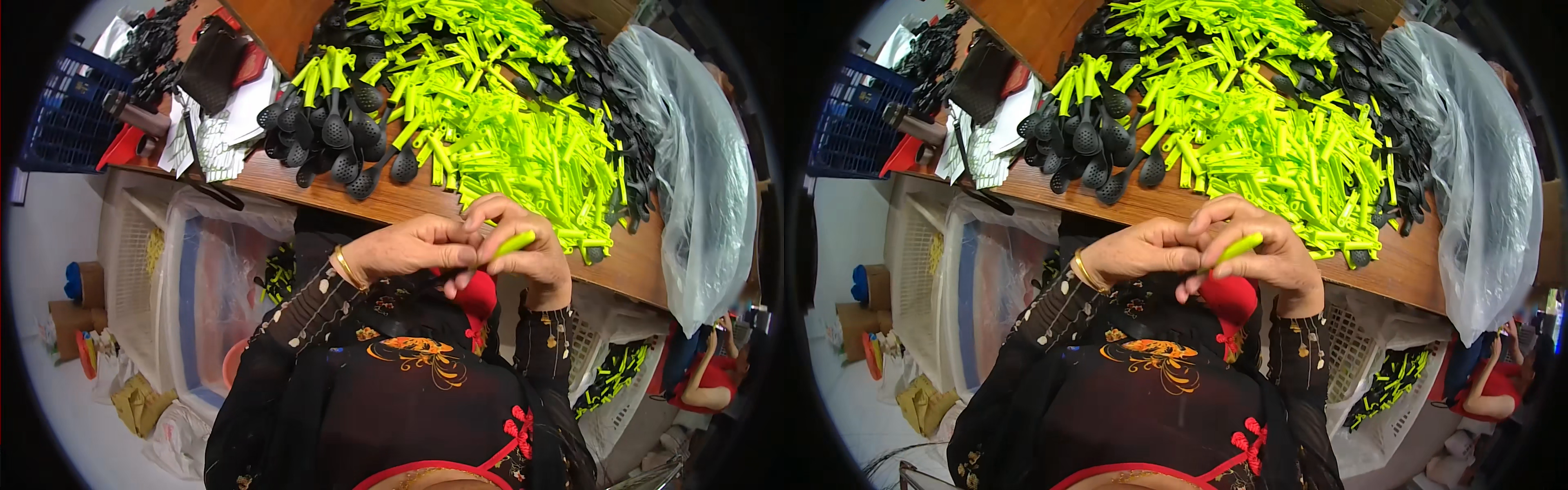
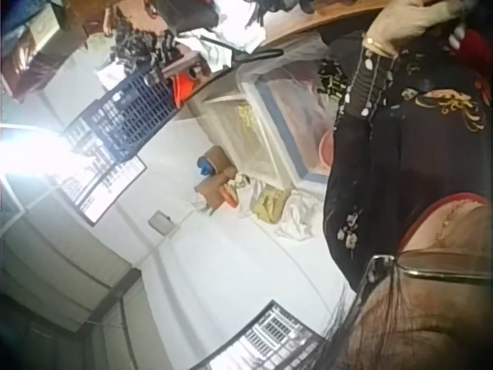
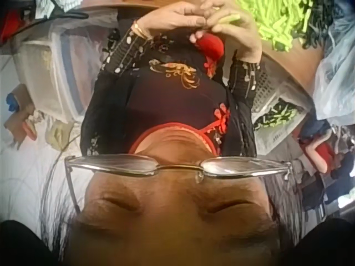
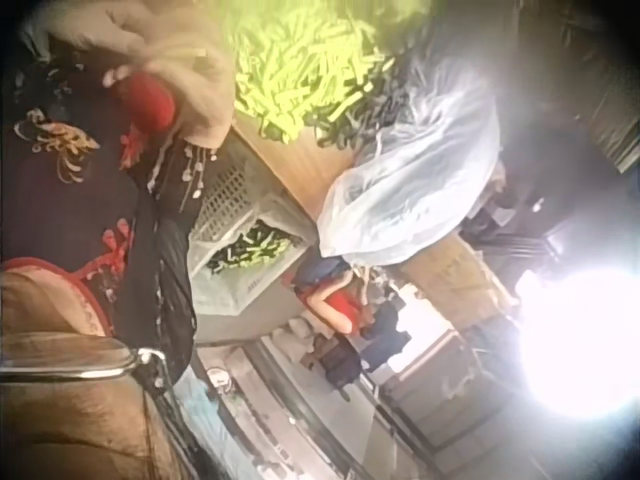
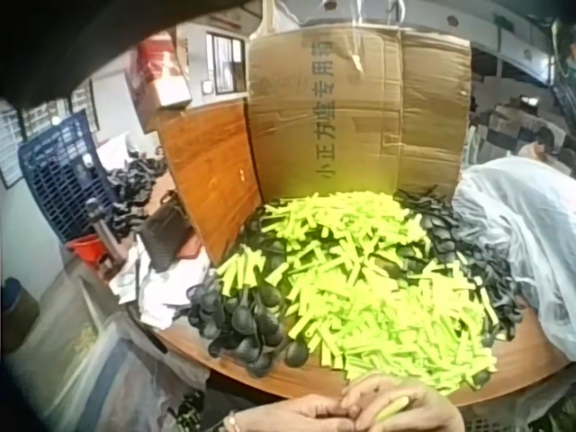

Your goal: The person assembles small plastic components by inserting black plastic parts into yellow plastic tubes, then securing them with a small hammer.

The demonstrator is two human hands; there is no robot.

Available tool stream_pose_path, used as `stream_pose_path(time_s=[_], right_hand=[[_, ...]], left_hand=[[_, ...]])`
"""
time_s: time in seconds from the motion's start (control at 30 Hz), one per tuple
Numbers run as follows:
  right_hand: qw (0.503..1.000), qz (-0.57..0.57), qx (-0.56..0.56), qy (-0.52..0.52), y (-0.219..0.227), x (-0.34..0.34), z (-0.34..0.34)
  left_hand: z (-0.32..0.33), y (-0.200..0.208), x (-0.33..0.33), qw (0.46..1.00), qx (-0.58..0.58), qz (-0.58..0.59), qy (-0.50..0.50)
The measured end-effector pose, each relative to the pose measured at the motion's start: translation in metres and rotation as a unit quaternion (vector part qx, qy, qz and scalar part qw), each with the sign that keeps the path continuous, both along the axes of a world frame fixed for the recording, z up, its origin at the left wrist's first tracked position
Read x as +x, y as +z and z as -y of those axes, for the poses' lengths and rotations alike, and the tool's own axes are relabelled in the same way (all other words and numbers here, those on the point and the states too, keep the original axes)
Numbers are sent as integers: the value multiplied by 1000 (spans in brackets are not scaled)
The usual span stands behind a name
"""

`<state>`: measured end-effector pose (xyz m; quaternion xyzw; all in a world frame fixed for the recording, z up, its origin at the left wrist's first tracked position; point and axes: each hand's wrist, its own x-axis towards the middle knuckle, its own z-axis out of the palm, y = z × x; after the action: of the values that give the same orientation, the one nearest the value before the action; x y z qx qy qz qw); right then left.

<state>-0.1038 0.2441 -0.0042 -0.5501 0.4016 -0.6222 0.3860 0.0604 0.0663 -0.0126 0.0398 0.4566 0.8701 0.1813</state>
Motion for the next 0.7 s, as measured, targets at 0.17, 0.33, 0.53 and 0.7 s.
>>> stream_pose_path(time_s=[0.17, 0.33, 0.53, 0.7], right_hand=[[980, 93, 108, -142, 2, 16, 9], [968, -43, 114, -220, 0, 37, 38], [961, -59, 121, -243, -17, 48, 68], [965, 170, 140, -144, -16, 39, 82]], left_hand=[[-1, -8, 12, 969, -75, 18, 234], [-2, -4, 19, 924, -213, -35, 317], [23, -10, 39, 885, -298, -32, 356], [35, -8, 49, 932, -148, 17, 329]])
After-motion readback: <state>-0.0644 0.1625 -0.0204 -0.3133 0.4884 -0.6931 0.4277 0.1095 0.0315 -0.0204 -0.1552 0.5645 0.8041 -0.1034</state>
